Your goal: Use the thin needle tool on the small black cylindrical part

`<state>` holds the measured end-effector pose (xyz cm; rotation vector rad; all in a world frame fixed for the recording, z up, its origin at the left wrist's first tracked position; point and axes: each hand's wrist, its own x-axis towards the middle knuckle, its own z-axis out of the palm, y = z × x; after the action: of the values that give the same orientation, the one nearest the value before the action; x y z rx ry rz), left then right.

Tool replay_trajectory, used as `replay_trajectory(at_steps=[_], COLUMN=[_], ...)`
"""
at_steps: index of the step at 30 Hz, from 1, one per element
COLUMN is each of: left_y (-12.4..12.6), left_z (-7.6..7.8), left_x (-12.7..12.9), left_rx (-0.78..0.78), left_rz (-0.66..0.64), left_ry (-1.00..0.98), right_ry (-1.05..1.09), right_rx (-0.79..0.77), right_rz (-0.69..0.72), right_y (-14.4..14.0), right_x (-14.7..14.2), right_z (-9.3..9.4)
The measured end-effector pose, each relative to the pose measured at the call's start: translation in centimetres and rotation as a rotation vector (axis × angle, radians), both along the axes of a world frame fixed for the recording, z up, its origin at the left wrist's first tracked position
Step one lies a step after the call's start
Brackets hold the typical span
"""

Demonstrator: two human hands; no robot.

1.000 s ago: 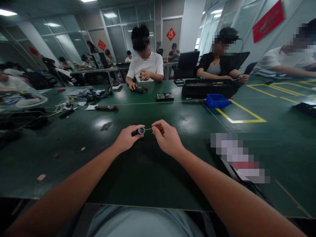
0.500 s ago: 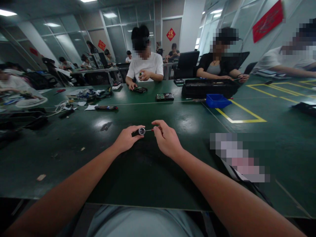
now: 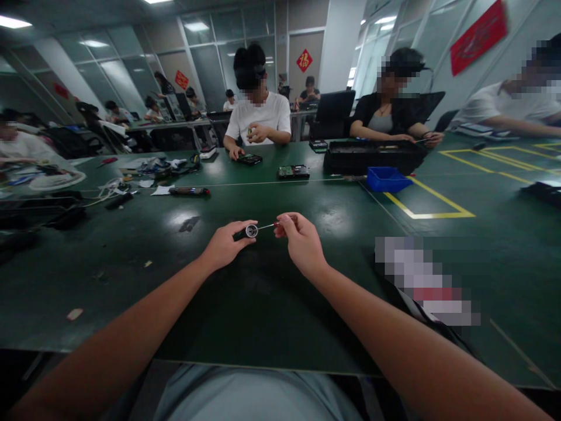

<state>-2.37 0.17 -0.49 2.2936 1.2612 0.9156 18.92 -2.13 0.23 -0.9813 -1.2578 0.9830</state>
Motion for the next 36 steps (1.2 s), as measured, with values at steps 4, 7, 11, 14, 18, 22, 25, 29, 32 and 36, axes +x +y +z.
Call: replay_trajectory(at_steps=[4, 7, 11, 14, 18, 22, 25, 29, 32, 36], left_y=[0.0, 0.0, 0.0, -0.1, -0.3, -0.4, -0.4, -0.3, -0.2, -0.2], left_z=[0.5, 0.7, 0.7, 0.6, 0.7, 0.8, 0.7, 0.5, 0.4, 0.3], left_x=[-0.1, -0.3, -0.3, -0.2, 0.0, 0.0, 0.1, 0.0, 0.0, -0.1], left_rx=[0.030, 0.046, 0.019, 0.016, 0.028, 0.027, 0.031, 0.037, 0.034, 0.041], left_rz=[-0.039, -0.030, -0.007, -0.013, -0.026, -0.016, -0.016, -0.033, -0.041, -0.041], left_ry=[-0.011, 0.024, 0.065, 0.083, 0.084, 0.097, 0.102, 0.116, 0.117, 0.114], right_ry=[0.220, 0.248, 0.152, 0.105, -0.029, -0.135, -0.167, -0.325, -0.432, -0.444], right_rx=[-0.174, -0.264, -0.182, -0.094, 0.002, 0.061, 0.075, 0.067, 0.044, 0.095], right_rz=[0.028, 0.078, 0.017, -0.024, -0.055, -0.072, -0.070, -0.117, -0.177, -0.153], right_y=[0.9, 1.4, 1.4, 1.1, 0.6, 0.3, 0.0, -0.6, -0.9, -1.0], right_x=[0.3, 0.7, 0.9, 0.8, 0.7, 0.6, 0.4, 0.5, 0.7, 0.7], right_z=[-0.5, -0.7, -0.7, -0.7, -0.5, -0.3, 0.2, 1.1, 1.6, 1.5])
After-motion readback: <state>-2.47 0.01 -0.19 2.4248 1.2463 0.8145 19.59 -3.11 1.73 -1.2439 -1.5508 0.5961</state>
